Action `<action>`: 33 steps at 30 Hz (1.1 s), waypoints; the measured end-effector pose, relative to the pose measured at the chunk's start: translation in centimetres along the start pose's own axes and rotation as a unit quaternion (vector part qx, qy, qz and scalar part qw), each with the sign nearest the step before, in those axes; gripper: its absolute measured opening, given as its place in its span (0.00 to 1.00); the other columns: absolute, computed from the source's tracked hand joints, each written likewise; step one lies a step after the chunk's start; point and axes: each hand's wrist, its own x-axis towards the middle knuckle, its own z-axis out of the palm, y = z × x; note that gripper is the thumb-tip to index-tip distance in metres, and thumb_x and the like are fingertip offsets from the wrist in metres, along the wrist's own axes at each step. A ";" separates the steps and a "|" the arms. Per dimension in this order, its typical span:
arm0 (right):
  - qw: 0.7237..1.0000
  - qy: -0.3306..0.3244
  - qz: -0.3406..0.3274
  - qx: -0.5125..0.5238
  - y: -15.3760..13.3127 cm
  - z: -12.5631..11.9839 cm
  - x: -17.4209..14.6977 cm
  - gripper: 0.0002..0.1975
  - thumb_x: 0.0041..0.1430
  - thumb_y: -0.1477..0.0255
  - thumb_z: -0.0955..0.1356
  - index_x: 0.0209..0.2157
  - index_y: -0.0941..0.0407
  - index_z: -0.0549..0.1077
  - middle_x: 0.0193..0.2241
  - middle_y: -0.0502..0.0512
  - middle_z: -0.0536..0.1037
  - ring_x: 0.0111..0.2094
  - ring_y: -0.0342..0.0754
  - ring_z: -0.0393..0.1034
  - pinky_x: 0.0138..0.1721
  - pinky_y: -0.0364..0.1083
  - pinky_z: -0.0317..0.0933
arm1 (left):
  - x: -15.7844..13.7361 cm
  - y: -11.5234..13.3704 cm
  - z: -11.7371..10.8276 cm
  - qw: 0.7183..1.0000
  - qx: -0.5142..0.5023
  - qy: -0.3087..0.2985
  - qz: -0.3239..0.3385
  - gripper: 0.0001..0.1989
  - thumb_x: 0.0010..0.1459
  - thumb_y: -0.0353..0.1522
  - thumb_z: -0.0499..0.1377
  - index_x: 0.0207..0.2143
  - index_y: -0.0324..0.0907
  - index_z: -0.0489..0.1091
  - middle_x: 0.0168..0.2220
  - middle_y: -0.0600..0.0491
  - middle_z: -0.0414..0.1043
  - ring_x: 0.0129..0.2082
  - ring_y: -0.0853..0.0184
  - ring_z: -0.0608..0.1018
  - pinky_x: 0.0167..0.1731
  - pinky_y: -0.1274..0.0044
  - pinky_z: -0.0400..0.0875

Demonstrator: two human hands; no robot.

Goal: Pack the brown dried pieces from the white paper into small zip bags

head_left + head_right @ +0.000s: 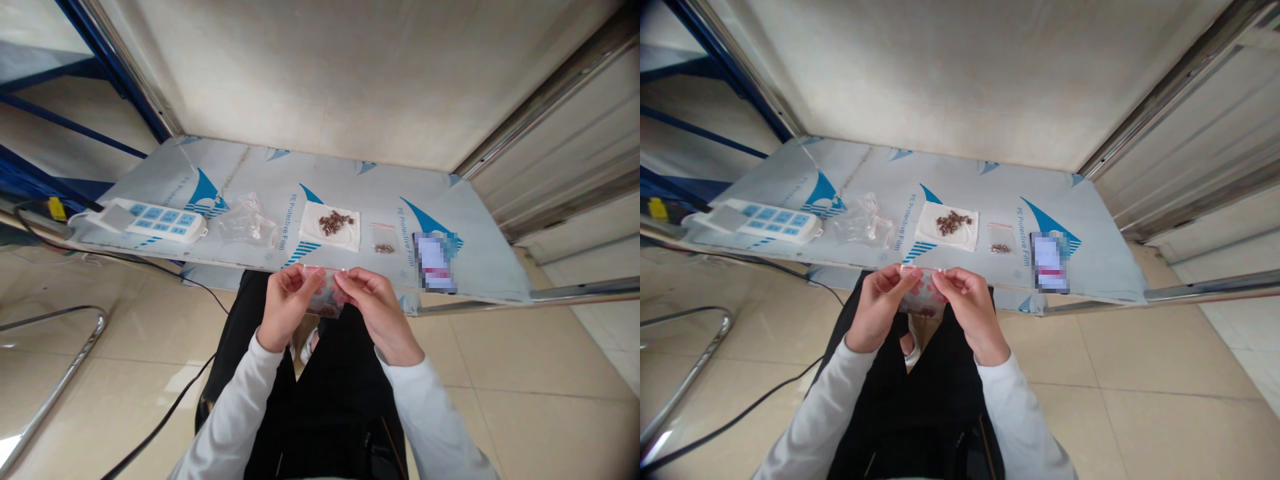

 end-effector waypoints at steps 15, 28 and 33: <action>0.996 0.013 0.088 0.020 0.9 0.0 0.2 0.16 0.48 0.59 0.74 0.29 0.57 0.73 0.23 0.49 0.77 0.18 0.40 0.68 0.17 0.38 0.58 | 0.2 -0.5 0.1 0.995 0.017 0.041 -0.091 0.14 0.48 0.40 0.67 0.25 0.36 0.77 0.23 0.51 0.79 0.14 0.75 0.72 0.16 0.83 0.65; 0.994 -0.039 -0.032 -0.098 1.4 -1.9 -0.8 0.14 0.58 0.61 0.69 0.30 0.58 0.75 0.26 0.51 0.77 0.26 0.42 0.71 0.25 0.40 0.64 | 0.4 -1.4 0.0 0.992 0.031 -0.092 -0.084 0.12 0.50 0.38 0.66 0.29 0.36 0.76 0.27 0.50 0.79 0.26 0.70 0.78 0.26 0.82 0.71; 0.971 0.006 -0.067 -0.227 1.1 -2.8 -2.0 0.13 0.60 0.62 0.67 0.37 0.56 0.78 0.30 0.55 0.81 0.28 0.47 0.75 0.31 0.44 0.68 | 0.2 -2.2 1.0 0.989 0.128 -0.075 -0.026 0.12 0.51 0.38 0.65 0.30 0.37 0.75 0.27 0.50 0.79 0.25 0.68 0.79 0.27 0.80 0.73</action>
